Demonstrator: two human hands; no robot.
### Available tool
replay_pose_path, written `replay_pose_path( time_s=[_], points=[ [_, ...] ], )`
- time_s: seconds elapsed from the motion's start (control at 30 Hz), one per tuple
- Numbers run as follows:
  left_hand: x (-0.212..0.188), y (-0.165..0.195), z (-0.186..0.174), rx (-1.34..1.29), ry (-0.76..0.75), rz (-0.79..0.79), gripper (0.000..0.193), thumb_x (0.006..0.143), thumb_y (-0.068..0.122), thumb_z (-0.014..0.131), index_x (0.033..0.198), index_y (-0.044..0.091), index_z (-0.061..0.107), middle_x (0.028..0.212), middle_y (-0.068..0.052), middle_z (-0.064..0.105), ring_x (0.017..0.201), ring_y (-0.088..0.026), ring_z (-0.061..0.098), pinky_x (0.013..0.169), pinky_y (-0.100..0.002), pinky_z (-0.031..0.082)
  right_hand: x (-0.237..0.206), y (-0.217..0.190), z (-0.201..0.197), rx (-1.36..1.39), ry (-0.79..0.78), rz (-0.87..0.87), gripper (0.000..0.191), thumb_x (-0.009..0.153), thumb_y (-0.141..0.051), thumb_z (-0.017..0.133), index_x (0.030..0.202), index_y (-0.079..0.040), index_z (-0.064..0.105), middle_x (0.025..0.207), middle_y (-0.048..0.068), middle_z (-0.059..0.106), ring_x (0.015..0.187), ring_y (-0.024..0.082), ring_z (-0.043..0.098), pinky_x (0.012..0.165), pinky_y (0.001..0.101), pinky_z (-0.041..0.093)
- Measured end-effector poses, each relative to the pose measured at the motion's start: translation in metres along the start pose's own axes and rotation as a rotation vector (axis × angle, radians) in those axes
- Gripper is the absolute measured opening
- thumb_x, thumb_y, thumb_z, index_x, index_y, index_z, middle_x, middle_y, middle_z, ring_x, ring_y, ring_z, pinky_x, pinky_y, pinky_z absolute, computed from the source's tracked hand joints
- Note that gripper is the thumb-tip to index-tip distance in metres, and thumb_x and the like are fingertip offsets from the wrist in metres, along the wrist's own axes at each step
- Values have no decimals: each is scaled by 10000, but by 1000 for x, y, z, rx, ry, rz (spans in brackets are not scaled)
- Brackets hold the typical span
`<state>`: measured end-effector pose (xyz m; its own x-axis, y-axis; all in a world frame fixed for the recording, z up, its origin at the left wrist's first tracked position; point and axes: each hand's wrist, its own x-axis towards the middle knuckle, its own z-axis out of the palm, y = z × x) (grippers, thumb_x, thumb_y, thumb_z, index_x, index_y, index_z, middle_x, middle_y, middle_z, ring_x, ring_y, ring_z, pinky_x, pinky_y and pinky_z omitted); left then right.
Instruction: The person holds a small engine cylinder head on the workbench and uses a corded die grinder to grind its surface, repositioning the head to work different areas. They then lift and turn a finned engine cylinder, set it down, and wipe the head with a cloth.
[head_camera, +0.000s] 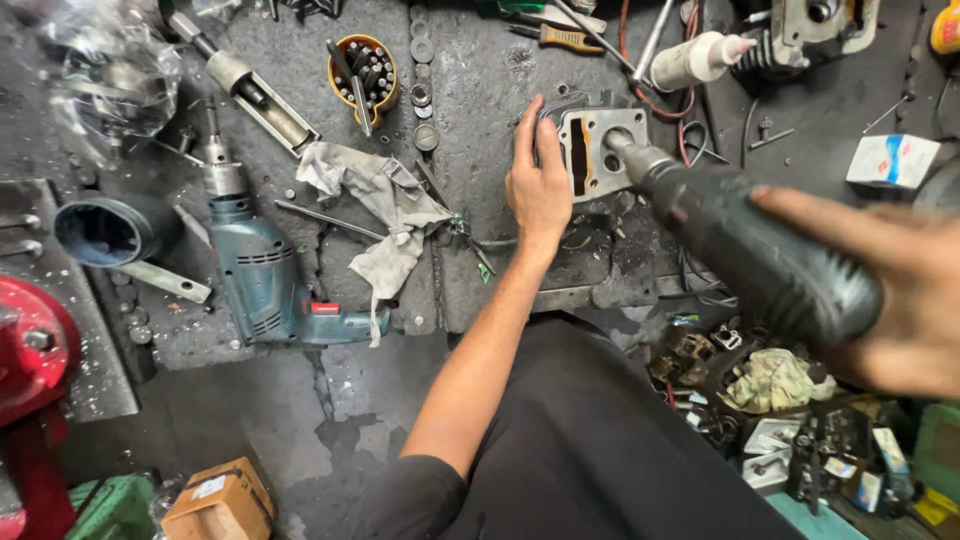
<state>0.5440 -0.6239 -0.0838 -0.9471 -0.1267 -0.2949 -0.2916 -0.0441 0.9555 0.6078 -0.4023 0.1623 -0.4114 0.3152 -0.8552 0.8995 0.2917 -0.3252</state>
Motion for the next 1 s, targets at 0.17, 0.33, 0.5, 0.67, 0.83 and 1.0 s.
replay_pose_path(
  time_s=[0.17, 0.33, 0.5, 0.67, 0.83, 1.0],
  points=[
    [30, -20, -8, 130, -95, -20, 503, 1051, 472, 416, 1443, 204, 581, 1364, -144, 683, 1268, -345, 641, 1056, -388, 491, -42, 99, 21, -593, 312, -394, 1129, 511, -119, 945, 1559, -192, 534, 1293, 107, 703, 1101, 227, 715, 989, 349, 568],
    [104, -49, -24, 266, -206, 70, 546, 1046, 519, 420, 1310, 108, 663, 1267, -192, 720, 1225, -374, 670, 1044, -402, 499, -29, 210, 73, 272, 236, -942, 954, 621, -115, 829, 1519, -1, 528, 1351, 177, 652, 986, 229, 726, 930, 390, 619],
    [178, -56, -39, 425, -284, 140, 694, 1007, 605, 359, 1203, 35, 703, 1179, -214, 745, 1178, -361, 685, 1017, -390, 490, -3, 274, 140, 809, 93, -926, 928, 651, 38, 779, 1510, 100, 432, 1239, 253, 669, 864, 309, 746, 752, 397, 660],
    [193, -33, -48, 451, -273, 75, 766, 995, 638, 350, 1152, -21, 707, 1101, -229, 759, 1043, -372, 674, 913, -411, 521, 26, 264, 180, 905, 22, -906, 943, 609, 15, 747, 1503, 81, 455, 1160, 219, 681, 836, 267, 714, 701, 355, 619],
    [182, -11, -49, 348, -280, 64, 806, 950, 671, 343, 1127, -20, 718, 1054, -205, 791, 954, -297, 726, 858, -414, 549, 61, 244, 207, 849, 3, -877, 990, 572, -62, 754, 1506, 45, 441, 1136, 141, 702, 787, 184, 699, 669, 301, 577],
    [175, -2, -43, 487, -192, 63, 834, 950, 700, 307, 1193, 13, 712, 1132, -233, 740, 1097, -345, 664, 939, -415, 493, 95, 238, 237, 814, 52, -951, 991, 612, -88, 771, 1546, -2, 454, 1069, 86, 703, 769, 133, 662, 689, 266, 543]
  ],
)
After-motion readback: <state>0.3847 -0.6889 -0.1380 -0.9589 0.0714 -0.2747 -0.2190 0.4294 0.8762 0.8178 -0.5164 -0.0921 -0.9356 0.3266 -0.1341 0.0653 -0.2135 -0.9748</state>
